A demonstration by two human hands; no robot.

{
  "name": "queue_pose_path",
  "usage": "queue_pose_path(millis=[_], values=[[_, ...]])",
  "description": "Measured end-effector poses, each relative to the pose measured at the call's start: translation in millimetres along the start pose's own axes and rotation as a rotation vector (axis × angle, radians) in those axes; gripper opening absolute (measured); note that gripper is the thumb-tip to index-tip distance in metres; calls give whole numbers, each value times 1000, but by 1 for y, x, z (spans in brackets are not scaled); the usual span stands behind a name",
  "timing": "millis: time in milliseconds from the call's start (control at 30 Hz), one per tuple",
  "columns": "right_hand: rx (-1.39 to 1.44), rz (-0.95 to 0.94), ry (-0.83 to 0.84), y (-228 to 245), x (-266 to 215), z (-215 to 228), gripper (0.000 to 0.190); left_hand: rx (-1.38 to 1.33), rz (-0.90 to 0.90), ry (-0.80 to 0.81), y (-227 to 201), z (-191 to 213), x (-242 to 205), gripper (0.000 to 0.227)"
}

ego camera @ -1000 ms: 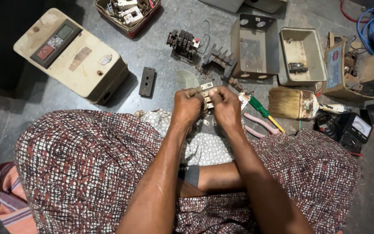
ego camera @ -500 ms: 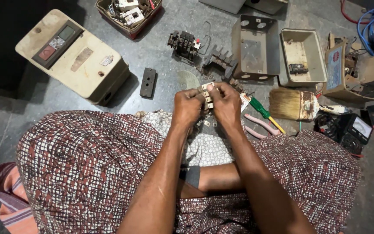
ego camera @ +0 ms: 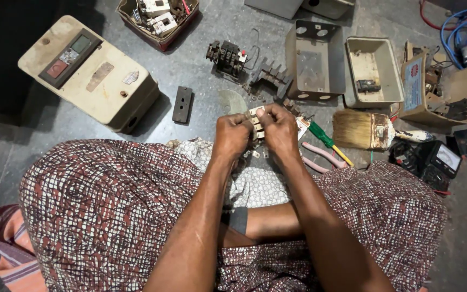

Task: The person handles small electrical components by hand, picking up ceramic parts and fitting them into a larger switch assembly. They use a screwdriver to work on the device before setting it down among other tools and boxes on the floor.

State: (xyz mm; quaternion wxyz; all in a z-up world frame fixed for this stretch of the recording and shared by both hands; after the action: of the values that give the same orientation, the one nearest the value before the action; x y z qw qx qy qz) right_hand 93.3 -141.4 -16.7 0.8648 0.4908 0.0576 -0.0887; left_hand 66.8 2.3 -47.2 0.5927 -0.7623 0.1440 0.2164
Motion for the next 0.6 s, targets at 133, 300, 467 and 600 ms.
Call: queue_pose_path(millis=[133,300,467,600], values=[[69,-113,62,-8,1,-8,22,-95,20,-10,5,-1,2,15],[299,-134,23,-15,-1,-3,34,-234,73,-80,5,5,1,17],[250,-151,38,-16,-9,5,28,-314,144,-103,10,5,5,20],[268,-222,95,-22,-21,-8,26,-434,83,-78,17,5,10,23]])
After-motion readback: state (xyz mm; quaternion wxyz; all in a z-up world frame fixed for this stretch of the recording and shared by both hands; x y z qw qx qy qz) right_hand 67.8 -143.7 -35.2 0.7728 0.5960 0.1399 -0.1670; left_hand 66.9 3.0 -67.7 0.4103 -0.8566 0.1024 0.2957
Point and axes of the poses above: each hand's wrist, its own x-axis towards the middle knuckle, its own z-axis out of the back of the hand, y = z × x, the point moved 8 cm from there along x, towards the middle knuckle, and after that the axes turned 2 degrees about -x, right-handed, at the moved point
